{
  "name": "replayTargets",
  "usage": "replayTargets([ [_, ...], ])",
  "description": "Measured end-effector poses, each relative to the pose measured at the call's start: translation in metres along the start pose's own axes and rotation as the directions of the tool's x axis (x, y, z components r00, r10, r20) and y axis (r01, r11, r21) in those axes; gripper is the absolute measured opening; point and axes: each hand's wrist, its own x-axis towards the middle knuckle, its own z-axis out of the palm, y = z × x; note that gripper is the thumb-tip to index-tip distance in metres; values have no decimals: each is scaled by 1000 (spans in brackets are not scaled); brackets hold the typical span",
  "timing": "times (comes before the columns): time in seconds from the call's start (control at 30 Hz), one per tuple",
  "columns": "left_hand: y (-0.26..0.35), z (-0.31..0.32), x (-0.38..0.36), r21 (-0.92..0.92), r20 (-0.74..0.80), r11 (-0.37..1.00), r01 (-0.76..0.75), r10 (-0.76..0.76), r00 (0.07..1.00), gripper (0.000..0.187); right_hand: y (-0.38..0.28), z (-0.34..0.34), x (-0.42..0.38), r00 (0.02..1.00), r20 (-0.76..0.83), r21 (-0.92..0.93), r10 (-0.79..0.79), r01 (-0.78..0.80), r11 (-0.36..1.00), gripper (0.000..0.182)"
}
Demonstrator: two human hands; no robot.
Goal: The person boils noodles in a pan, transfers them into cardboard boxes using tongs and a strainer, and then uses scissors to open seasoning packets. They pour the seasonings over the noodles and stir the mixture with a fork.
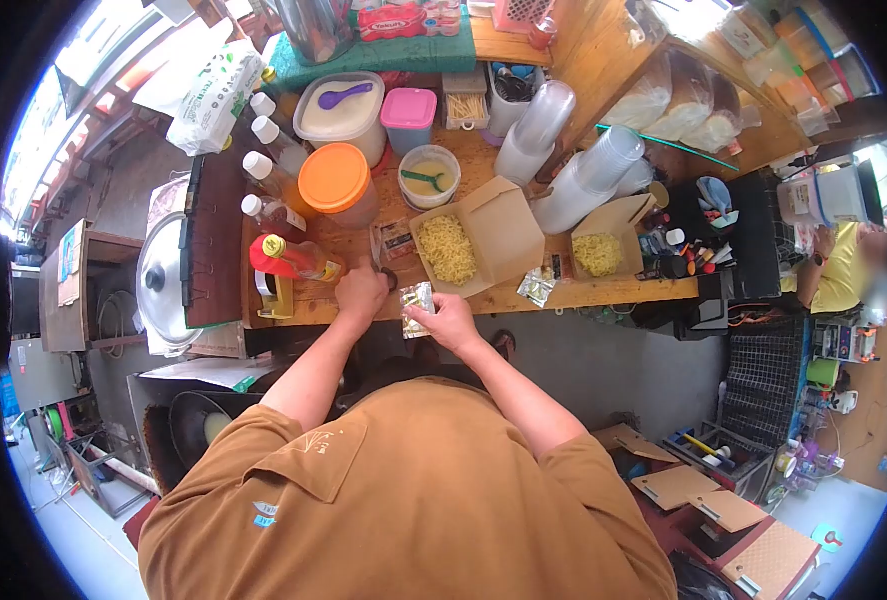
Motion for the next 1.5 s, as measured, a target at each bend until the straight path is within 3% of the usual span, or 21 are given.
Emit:
replayTargets([
  [0.13,9,0,-8,15,3,1000,-16,16,1000,27,-25,-19,-25,1000,-25,289,-9,16,957,26],
  [0.17,8,8,-7,12,-3,1000,-11,11,1000,27,-19,-27,-27,1000,-20,285,-14,19,958,26],
  [0.23,9,19,-6,17,15,998,59,-59,998,31,-6,-47,-33,994,-95,62,-48,54,997,28],
  [0.3,6,22,-9,19,-14,996,83,-83,996,31,1,-71,-47,995,-87,61,-55,60,996,28],
  [0.37,18,14,-14,24,-43,994,105,-103,994,32,-11,-94,-65,982,-135,-330,-135,84,940,27],
  [0.4,25,3,-15,22,-89,996,82,-79,993,33,-6,-101,-73,972,-166,-229,-166,126,965,27],
  [0.47,34,2,-22,29,-116,998,62,-59,992,34,1,-120,-90,976,-171,-220,-133,94,971,28],
  [0.53,44,9,-10,-81,-154,988,-133,119,981,29,8,-137,-101,977,-186,-210,-106,66,975,28],
  [0.57,46,20,-1,-80,-154,988,-135,122,981,29,11,-146,-106,979,-188,-191,-84,47,980,27],
  [0.63,56,36,15,-338,-326,909,-243,129,937,22,19,-162,-117,980,-197,-154,-40,9,988,26],
  [0.77,64,31,21,-385,-285,907,-170,58,957,18,24,-185,-137,978,-210,-176,5,-43,983,27],
  [0.83,74,7,8,-257,-343,963,-80,-14,939,17,29,-194,-145,974,-223,-218,-31,-19,976,27],
  [0.9,87,-18,-1,-193,-333,976,-103,33,942,18,35,-204,-148,970,-231,-259,-76,13,966,27],
  [1.1,86,-31,10,-33,-182,998,-44,37,983,21,31,-224,-161,969,-227,-317,-97,21,948,29],
  [1.17,61,8,24,-276,-65,952,-135,121,990,30,30,-228,-164,967,-228,-358,-116,28,933,29],
  [1.2,39,45,38,-422,-138,878,-227,186,973,35,29,-230,-164,965,-231,-358,-121,31,933,29],
  [1.4,43,76,37,-499,-288,844,-195,51,956,29,29,-232,-177,955,-273,-374,-116,6,927,28],
  [1.5,50,67,33,-472,-319,847,-246,96,943,24,38,-234,-176,964,-255,-399,-78,-32,916,28],
])
